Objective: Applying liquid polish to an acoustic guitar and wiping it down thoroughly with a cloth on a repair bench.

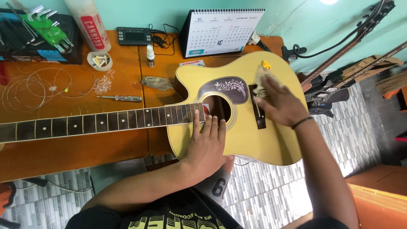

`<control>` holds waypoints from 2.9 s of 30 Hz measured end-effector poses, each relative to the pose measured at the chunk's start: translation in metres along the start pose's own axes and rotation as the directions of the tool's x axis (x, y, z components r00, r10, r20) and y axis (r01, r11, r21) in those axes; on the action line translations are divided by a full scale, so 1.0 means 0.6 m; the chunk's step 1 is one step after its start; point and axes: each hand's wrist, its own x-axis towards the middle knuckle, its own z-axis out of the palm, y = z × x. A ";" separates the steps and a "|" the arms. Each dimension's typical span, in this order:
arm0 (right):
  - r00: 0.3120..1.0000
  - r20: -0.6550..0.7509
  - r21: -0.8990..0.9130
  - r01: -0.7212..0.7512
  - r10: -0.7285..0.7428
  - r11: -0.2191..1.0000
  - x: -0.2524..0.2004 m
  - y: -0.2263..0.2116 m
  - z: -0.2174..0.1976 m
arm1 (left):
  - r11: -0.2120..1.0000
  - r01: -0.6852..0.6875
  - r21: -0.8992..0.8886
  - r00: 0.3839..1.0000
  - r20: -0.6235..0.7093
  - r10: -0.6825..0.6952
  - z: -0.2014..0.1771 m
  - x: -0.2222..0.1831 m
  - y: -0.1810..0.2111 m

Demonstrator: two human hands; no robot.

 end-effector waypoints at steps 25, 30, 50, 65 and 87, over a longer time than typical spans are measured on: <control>0.971 -0.180 0.068 0.169 -0.154 0.983 0.028 0.082 0.053 | 1.000 0.006 0.006 0.998 0.069 -0.006 -0.010 0.002 0.003; 0.959 -0.111 0.100 0.272 -0.261 0.957 0.031 0.024 0.048 | 1.000 0.002 0.003 0.997 0.081 -0.003 -0.014 0.003 0.004; 0.966 -0.246 0.188 0.127 -0.079 0.974 0.036 0.073 0.077 | 0.999 0.004 0.054 0.999 0.039 -0.006 -0.002 0.003 0.008; 0.978 -0.208 0.195 0.039 0.002 0.980 -0.010 0.164 0.061 | 0.982 0.022 0.186 0.998 0.056 -0.033 0.021 0.015 0.008; 0.897 -0.339 0.071 0.325 -0.283 0.943 0.069 0.246 0.065 | 0.999 -0.052 -0.007 0.972 -0.229 0.049 0.028 0.061 -0.030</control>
